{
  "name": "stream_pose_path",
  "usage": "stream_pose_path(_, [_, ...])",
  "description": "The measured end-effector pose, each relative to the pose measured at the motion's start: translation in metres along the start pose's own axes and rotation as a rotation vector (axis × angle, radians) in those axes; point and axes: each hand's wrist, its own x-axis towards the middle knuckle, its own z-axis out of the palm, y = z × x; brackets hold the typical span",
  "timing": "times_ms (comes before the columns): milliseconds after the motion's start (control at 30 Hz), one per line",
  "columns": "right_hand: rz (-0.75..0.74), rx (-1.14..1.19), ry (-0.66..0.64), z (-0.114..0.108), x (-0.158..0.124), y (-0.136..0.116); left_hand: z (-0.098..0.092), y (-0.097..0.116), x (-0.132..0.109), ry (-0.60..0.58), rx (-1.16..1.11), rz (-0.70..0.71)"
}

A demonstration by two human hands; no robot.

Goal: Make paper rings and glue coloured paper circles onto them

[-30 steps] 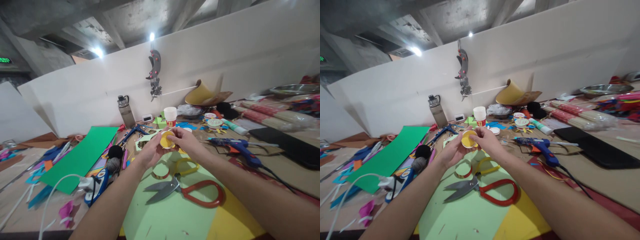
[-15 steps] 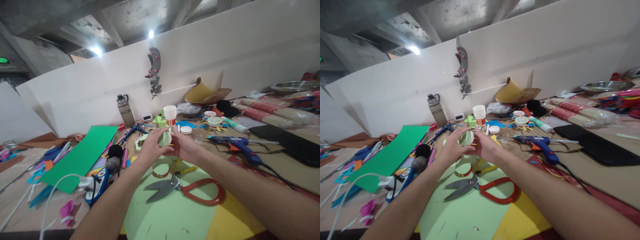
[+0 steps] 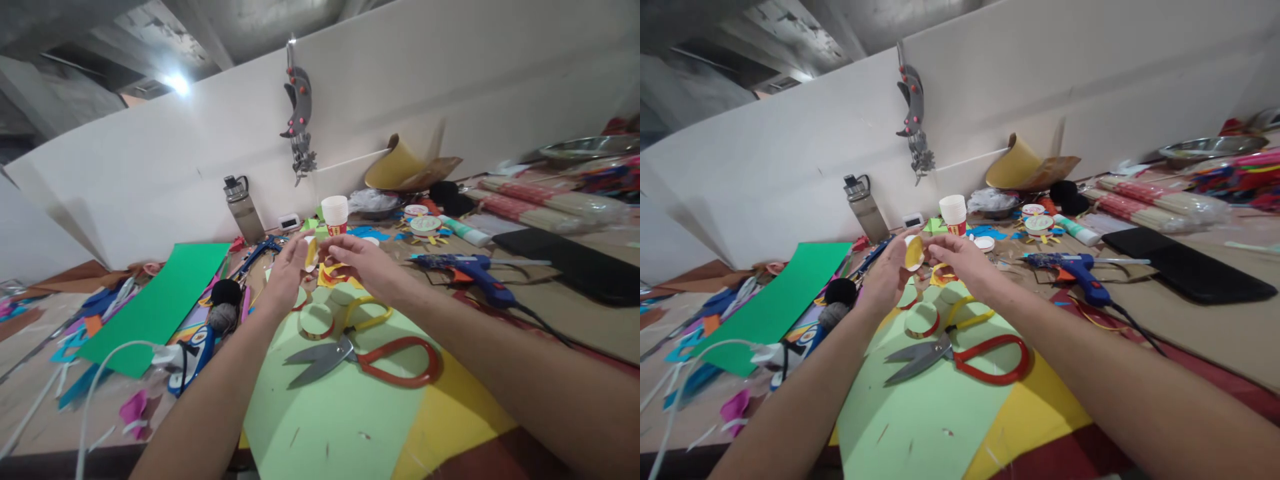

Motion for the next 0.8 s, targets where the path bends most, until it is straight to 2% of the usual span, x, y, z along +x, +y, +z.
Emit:
stream_pose_path(133, [-0.350,-0.478,0.046,-0.001,-0.003,-0.001,0.005,0.003,0.000,-0.039,-0.292,-0.214])
stream_pose_path(233, [-0.591,-0.773,0.014,-0.002,-0.005,0.001,0.009,0.005,-0.002,-0.069,-0.366,-0.346])
stream_pose_path(333, [-0.728,-0.973,-0.044,-0.004,-0.005,0.005,0.010,0.003,-0.003,-0.072,-0.363,-0.393])
stream_pose_path(400, [-0.747,-1.065,-0.058,-0.005,-0.005,0.006,0.010,0.000,-0.003,-0.079,-0.311,-0.395])
stream_pose_path(533, [-0.696,-1.169,-0.056,-0.006,-0.003,0.007,0.008,-0.007,-0.004,-0.068,-0.179,-0.359])
stream_pose_path(700, [-0.575,-1.166,-0.070,-0.008,-0.001,0.009,0.005,-0.016,-0.003,-0.046,-0.050,-0.336])
stream_pose_path(800, [-0.567,-1.137,-0.064,-0.009,0.000,0.011,0.004,-0.018,-0.002,-0.012,0.015,-0.337])
